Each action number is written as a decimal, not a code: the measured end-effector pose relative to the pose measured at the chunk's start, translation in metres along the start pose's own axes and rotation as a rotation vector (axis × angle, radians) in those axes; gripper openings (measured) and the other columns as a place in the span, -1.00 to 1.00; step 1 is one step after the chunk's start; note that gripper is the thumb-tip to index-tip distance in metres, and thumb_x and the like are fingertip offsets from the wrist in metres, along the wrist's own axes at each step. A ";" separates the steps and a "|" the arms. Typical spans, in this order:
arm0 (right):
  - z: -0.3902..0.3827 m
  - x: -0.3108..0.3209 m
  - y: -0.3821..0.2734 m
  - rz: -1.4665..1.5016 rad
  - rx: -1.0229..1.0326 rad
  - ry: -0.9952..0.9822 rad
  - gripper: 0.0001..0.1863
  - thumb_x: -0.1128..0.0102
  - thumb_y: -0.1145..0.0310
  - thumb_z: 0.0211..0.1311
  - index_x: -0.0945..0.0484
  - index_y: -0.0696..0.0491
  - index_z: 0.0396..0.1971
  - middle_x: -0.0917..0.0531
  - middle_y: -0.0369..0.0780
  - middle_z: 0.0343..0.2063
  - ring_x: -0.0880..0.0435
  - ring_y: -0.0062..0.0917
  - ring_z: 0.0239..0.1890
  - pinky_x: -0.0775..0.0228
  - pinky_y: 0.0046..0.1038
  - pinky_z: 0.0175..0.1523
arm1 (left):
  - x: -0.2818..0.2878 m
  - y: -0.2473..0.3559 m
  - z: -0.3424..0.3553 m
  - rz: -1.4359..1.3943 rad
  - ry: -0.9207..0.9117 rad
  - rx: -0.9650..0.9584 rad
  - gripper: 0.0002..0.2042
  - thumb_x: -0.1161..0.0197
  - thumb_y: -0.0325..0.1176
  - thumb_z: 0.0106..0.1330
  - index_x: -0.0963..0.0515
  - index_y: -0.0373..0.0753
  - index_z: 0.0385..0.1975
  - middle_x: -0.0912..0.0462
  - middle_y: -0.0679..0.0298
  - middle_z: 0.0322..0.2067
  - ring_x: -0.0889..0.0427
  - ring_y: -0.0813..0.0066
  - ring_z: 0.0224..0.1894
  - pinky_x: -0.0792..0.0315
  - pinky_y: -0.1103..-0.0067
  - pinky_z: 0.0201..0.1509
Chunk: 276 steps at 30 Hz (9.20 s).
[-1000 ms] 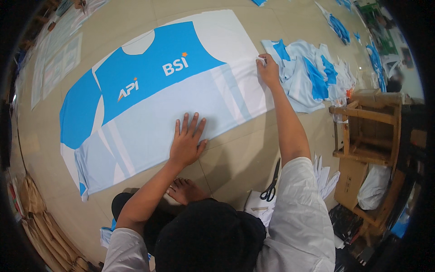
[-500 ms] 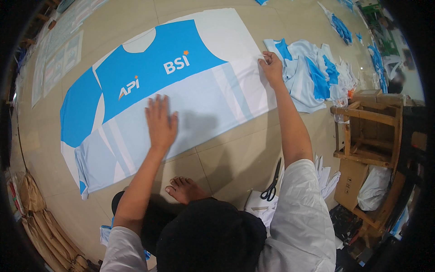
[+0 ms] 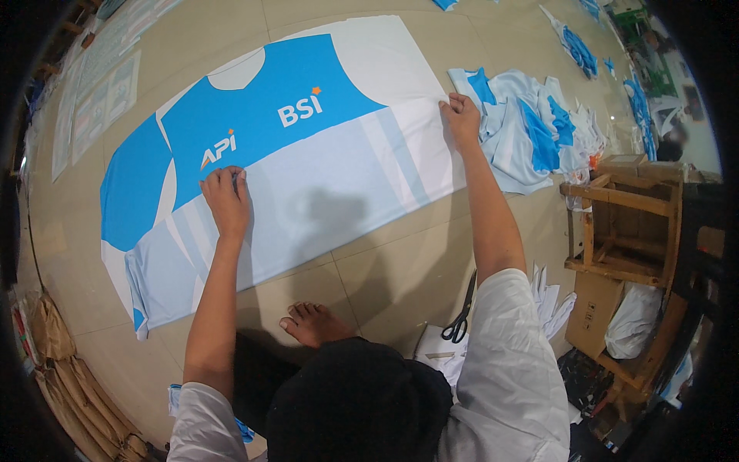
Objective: The person sits on the floor and uses scissors to cut a large piece of blue and white fabric. They trim the edges of the material, then unfold it to reveal a printed sports jersey design with logos, and continue cutting along the printed lines.
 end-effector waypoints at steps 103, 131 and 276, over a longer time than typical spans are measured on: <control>-0.376 -0.087 -0.112 -0.730 0.388 -0.167 -0.32 0.05 0.16 0.70 -0.12 0.17 0.63 0.02 0.19 0.65 0.06 0.10 0.69 0.23 0.02 0.70 | 0.125 -0.182 -0.085 0.071 -0.142 -0.110 -0.31 -0.07 -0.01 0.62 -0.19 -0.25 0.62 -0.11 -0.15 0.63 0.02 -0.39 0.65 0.12 -0.19 0.65; -0.571 0.211 0.045 -0.984 -0.139 0.286 -0.68 -0.36 0.24 0.26 -0.68 0.14 -0.09 -0.61 0.00 -0.04 -0.63 -0.01 0.06 -0.53 -0.01 0.16 | 0.125 -0.168 -0.225 -0.492 -0.086 0.921 -0.07 -0.38 -0.12 0.28 -0.12 -0.46 0.58 -0.27 -0.29 0.51 -0.36 -0.26 0.50 -0.35 0.10 0.54; -0.610 -0.304 -0.129 0.236 -0.747 -0.773 -0.65 -0.37 0.16 0.48 -0.57 0.01 -0.49 -0.53 -0.38 -0.67 -0.47 -0.69 -0.68 -0.26 -0.57 -0.57 | 0.128 -0.131 -0.239 -1.154 -0.321 1.334 -0.70 -0.52 -0.13 0.38 -0.69 -0.26 -0.21 -0.75 0.33 -0.40 -0.61 0.64 -0.42 -0.39 0.64 -0.39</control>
Point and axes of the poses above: each hand's wrist, its own z-axis towards the middle knuckle, its own x-axis out of the back of the hand, y = z × x, the point moved 5 cm from there along z, towards the middle knuckle
